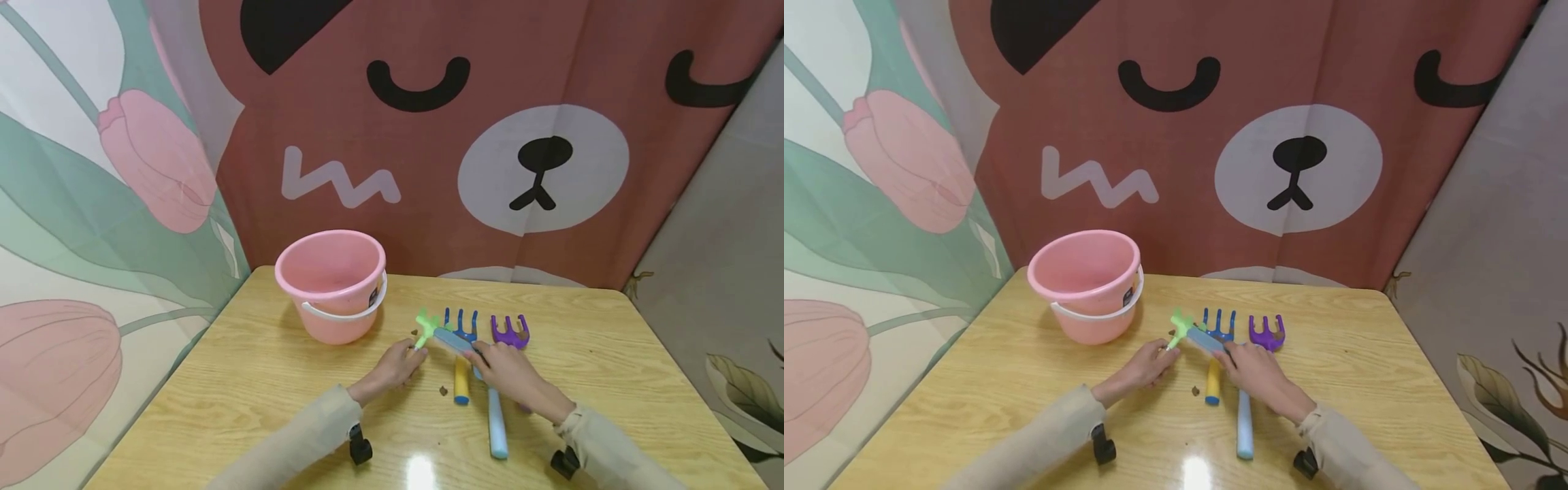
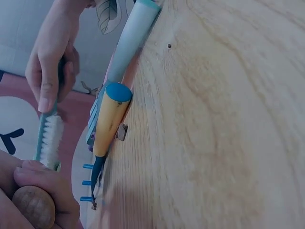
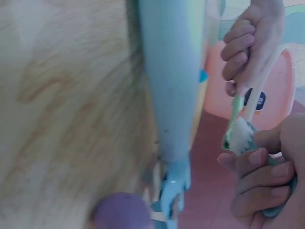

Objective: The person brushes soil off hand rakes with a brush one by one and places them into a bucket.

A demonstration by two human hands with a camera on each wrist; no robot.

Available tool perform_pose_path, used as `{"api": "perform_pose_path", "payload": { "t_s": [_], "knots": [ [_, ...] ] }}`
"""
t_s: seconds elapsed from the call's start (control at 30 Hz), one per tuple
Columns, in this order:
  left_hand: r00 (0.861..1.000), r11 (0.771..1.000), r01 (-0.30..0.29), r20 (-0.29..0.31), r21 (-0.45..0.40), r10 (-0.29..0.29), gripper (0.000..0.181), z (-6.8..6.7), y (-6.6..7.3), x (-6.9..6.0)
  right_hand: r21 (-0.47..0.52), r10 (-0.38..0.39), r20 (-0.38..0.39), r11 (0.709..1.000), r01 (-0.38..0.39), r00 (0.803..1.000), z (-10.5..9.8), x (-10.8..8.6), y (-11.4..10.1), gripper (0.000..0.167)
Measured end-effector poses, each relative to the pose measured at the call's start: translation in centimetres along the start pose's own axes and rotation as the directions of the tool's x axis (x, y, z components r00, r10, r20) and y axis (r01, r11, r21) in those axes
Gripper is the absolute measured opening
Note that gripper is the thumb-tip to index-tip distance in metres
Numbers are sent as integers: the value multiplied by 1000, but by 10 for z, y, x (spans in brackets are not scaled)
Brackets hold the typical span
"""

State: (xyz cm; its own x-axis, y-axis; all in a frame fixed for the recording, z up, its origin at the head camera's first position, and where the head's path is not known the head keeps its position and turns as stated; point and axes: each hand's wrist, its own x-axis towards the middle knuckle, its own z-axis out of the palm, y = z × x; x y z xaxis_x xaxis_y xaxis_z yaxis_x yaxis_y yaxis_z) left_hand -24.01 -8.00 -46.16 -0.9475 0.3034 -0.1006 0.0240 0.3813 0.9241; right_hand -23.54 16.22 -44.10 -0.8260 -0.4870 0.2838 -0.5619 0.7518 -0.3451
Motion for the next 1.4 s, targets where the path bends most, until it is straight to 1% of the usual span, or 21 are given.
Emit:
{"api": "perform_pose_path", "payload": {
  "t_s": [0.1, 0.23, 0.37, 0.43, 0.5, 0.6, 0.67, 0.73, 0.83, 0.9, 0.97, 1.0, 1.13, 1.23, 1.3, 1.4],
  "knots": [
    [1000, 1000, 4, 1, 4, -4, 21, 0, -1, 0, 12, -17, -13, 1000, 17, 1000, -4, 1, -5, 26],
    [1000, 1000, -5, 21, -4, 5, 20, 0, 0, -1, 23, -41, -25, 999, 41, 999, -3, 7, -12, 26],
    [999, 1000, -22, 34, -19, 23, 20, 1, 1, -2, -13, -1, -16, 1000, 1, 1000, 4, 12, -9, 29],
    [1000, 1000, -17, 23, -27, 17, 20, 2, 0, -2, -22, 23, -6, 999, -24, 1000, 7, 11, -6, 28],
    [1000, 1000, -6, -1, -25, 6, 20, 1, -1, -2, -17, 30, 3, 999, -30, 1000, 8, 9, -3, 28],
    [999, 999, 15, -40, -30, -16, 20, -2, -5, -2, -24, 12, 7, 1000, -12, 1000, 7, 4, -1, 28],
    [998, 999, 18, -61, -27, -19, 21, -5, -6, -2, -35, -9, 5, 999, 10, 1000, 5, 1, 0, 30],
    [997, 999, 23, -68, -36, -25, 23, -8, -6, -2, -52, -21, 7, 998, 21, 1000, 1, -3, 0, 36],
    [998, 999, 22, -65, -48, -25, 25, -11, -5, -2, -53, -16, 12, 998, 17, 1000, -2, -6, 1, 32],
    [998, 999, 27, -59, -47, -30, 25, -12, -4, -3, -54, -14, 1, 998, 14, 1000, -2, -5, 1, 32],
    [999, 1000, 15, -51, -23, -17, 26, -11, -3, -4, -48, -24, -20, 999, 23, 1000, 0, -1, 0, 38],
    [999, 1000, 13, -46, -7, -13, 26, -10, -2, -4, -56, -34, -32, 998, 33, 999, 1, 2, -1, 38],
    [999, 999, -18, -39, 46, 20, 27, -5, 1, -5, -152, -77, -74, 986, 65, 994, 7, 11, -3, 30],
    [998, 998, -18, -54, 66, 22, 25, -4, 1, -5, -218, -78, -63, 974, 62, 995, 10, 13, -4, 28],
    [997, 996, -15, -70, 88, 21, 24, -6, -1, -5, -209, -66, -44, 976, 56, 997, 10, 12, -4, 31],
    [997, 993, -10, -80, 118, 19, 22, -7, -4, -5, -185, -60, -22, 981, 55, 998, 8, 7, -4, 27]
  ]
}}
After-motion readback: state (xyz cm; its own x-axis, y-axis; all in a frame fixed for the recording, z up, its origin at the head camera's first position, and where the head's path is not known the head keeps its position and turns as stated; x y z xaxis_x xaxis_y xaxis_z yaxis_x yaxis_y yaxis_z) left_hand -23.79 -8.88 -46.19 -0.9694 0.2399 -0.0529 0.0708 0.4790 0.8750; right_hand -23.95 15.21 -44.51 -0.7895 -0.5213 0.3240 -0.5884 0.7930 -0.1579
